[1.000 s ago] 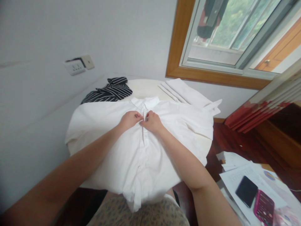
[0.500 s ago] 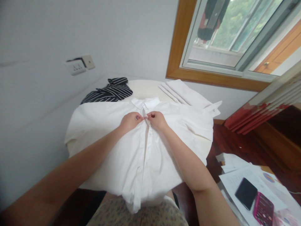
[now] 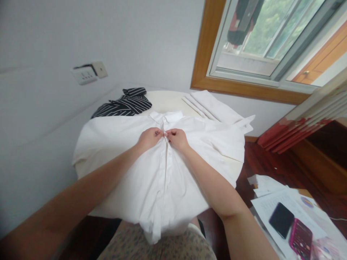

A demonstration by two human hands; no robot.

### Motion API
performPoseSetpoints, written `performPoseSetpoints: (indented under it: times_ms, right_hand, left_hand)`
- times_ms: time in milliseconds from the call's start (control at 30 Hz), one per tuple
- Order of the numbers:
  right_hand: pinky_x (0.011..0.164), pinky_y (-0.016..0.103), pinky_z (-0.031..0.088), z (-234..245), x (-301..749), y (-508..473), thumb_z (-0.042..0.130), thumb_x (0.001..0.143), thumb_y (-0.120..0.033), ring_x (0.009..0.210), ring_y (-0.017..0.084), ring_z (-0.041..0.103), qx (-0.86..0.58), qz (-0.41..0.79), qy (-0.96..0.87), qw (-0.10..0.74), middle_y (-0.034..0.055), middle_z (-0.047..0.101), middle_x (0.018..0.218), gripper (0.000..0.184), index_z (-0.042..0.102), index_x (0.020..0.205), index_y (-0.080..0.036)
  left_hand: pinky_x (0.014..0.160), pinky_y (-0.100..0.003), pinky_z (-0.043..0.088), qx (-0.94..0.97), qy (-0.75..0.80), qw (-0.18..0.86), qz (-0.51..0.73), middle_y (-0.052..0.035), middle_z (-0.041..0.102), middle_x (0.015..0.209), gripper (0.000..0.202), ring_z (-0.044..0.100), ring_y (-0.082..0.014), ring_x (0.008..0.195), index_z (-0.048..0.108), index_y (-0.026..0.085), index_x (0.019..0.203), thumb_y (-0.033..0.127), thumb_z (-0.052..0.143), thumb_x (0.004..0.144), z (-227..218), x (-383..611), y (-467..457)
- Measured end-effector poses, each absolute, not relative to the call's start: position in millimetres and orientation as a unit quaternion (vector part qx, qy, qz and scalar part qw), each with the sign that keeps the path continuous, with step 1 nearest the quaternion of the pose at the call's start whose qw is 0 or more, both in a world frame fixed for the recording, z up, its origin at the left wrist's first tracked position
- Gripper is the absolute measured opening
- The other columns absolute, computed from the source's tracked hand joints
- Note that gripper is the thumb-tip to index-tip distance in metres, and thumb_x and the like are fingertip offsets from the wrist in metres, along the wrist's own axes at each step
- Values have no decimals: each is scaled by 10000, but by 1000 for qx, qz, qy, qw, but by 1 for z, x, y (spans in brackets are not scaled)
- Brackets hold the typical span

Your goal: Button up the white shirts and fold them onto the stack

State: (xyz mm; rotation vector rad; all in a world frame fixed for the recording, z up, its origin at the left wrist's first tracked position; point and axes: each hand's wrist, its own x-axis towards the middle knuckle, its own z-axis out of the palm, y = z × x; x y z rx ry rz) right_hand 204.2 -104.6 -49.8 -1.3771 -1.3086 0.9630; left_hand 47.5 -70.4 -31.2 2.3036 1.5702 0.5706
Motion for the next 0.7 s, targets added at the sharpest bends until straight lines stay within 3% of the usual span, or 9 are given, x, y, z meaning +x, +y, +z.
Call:
performPoseSetpoints:
  times_ms: [300,700]
  right_hand:
    - [562,210,424,-55,202,-104,722,717,-446,552,96,512,-576,404,-523,481,0,663,651,328,775,837,-146]
    - [542,208,397,-54,203,-104,647,772,-299,526,95,503,-589,381,-543,462,-15,638,610,221,774,873,-149]
  left_hand:
    - [763,-285,437,803,544,129,206,-69,746,984,306,654,-219,931,741,215,914,372,478,928,-32,47,-70]
    - [741,-276,427,784,557,167,219,-45,754,945,306,656,-198,876,747,218,905,397,499,917,-30,47,-71]
